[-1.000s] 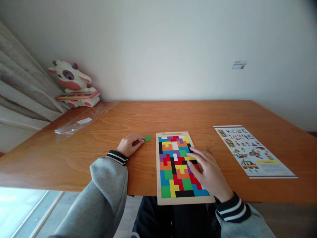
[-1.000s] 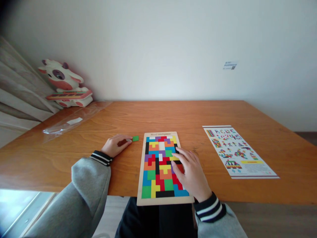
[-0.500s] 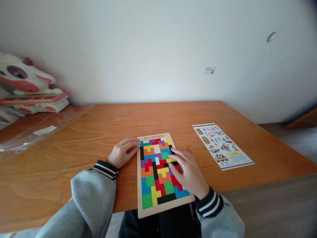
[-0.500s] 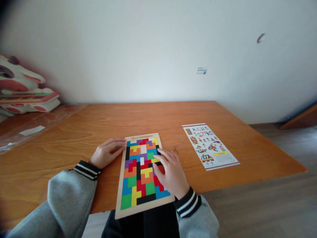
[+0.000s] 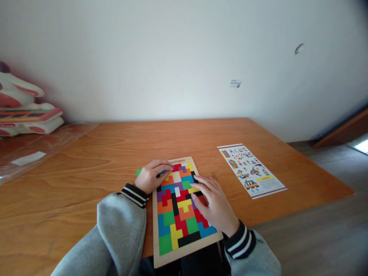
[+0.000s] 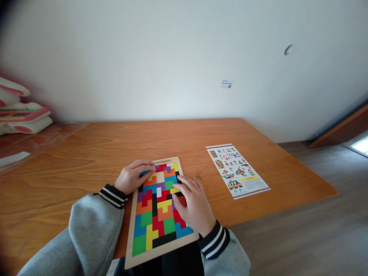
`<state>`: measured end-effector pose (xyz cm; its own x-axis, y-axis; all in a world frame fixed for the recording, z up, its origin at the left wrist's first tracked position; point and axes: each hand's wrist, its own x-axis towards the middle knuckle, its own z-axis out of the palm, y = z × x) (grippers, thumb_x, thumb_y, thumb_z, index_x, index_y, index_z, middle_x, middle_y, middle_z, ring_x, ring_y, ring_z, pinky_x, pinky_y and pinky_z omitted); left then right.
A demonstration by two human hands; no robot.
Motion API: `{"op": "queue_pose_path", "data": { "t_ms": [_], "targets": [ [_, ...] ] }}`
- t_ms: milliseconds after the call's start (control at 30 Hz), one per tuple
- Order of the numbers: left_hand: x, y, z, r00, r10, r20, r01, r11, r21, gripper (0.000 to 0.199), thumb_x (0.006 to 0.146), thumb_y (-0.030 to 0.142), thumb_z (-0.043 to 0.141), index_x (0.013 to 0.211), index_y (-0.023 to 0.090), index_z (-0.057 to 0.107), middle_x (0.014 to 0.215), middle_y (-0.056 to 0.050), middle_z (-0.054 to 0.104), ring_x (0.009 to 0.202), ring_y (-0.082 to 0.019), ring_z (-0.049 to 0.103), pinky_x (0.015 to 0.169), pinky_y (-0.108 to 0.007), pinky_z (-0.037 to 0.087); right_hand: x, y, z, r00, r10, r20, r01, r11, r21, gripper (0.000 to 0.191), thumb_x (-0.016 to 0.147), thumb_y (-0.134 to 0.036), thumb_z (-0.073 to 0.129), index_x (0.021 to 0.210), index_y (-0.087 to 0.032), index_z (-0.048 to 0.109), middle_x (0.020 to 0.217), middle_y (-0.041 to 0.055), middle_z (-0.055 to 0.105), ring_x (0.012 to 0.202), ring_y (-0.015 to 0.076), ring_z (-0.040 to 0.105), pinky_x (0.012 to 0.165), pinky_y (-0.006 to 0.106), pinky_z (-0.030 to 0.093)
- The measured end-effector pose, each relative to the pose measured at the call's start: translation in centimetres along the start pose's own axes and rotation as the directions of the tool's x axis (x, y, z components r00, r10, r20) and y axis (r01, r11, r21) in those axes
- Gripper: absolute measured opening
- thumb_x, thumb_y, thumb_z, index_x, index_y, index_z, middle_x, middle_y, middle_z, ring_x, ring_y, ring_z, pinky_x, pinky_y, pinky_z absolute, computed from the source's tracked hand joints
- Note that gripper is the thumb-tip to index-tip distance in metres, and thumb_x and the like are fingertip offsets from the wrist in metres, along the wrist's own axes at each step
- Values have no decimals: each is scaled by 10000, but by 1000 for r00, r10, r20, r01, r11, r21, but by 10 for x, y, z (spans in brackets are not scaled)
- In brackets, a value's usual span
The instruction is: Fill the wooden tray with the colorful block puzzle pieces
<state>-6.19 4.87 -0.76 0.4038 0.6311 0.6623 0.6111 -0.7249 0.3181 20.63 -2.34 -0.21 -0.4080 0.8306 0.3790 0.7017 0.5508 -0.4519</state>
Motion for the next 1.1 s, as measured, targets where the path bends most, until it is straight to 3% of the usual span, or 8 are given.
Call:
{"op": "queue_pose_path", "data": {
  "t_ms": [133,367,600,900,1100],
  "targets": [
    [-11,-14,-23,1000,-17,-3,17,998,64,169,956,311,585,954,231,734,1032,-53,755,903,-172,724,842,-297,617,0,0,0,1000,9,16,-10,1000,1,260,950,-261,548,1192,-249,642,1367,91,625,1269,275,570,1123,567,403],
    [-38,-42,-59,989,-145,-1,144,978,153,227,946,422,574,943,265,738,1017,-28,761,910,-188,734,881,-334,617,0,0,0,1000,14,-4,-14,1000,10,276,938,-250,558,1202,-260,641,1362,87,630,1261,274,575,1114,569,412],
    [-46,-41,-62,980,-155,126,136,979,149,268,939,473,563,937,271,738,940,-11,775,865,-184,740,837,-306,617,-1,1,1,1000,14,-4,-14,1000,6,267,941,-258,560,1194,-263,643,1369,75,625,1276,271,566,1125,554,410],
    [-48,-43,-71,992,-115,57,102,978,184,209,935,425,590,953,290,749,969,-12,773,886,-199,734,850,-330,612,0,0,0,1000,10,6,-10,1000,10,267,941,-257,557,1196,-255,638,1363,85,627,1268,277,569,1121,562,411],
    [-52,-45,-74,980,-132,149,102,976,191,296,947,483,558,920,277,770,955,-21,772,884,-192,733,841,-315,610,0,1,0,1000,9,15,-9,1000,13,260,953,-262,550,1197,-254,639,1372,85,621,1277,278,561,1130,563,399]
  ]
}}
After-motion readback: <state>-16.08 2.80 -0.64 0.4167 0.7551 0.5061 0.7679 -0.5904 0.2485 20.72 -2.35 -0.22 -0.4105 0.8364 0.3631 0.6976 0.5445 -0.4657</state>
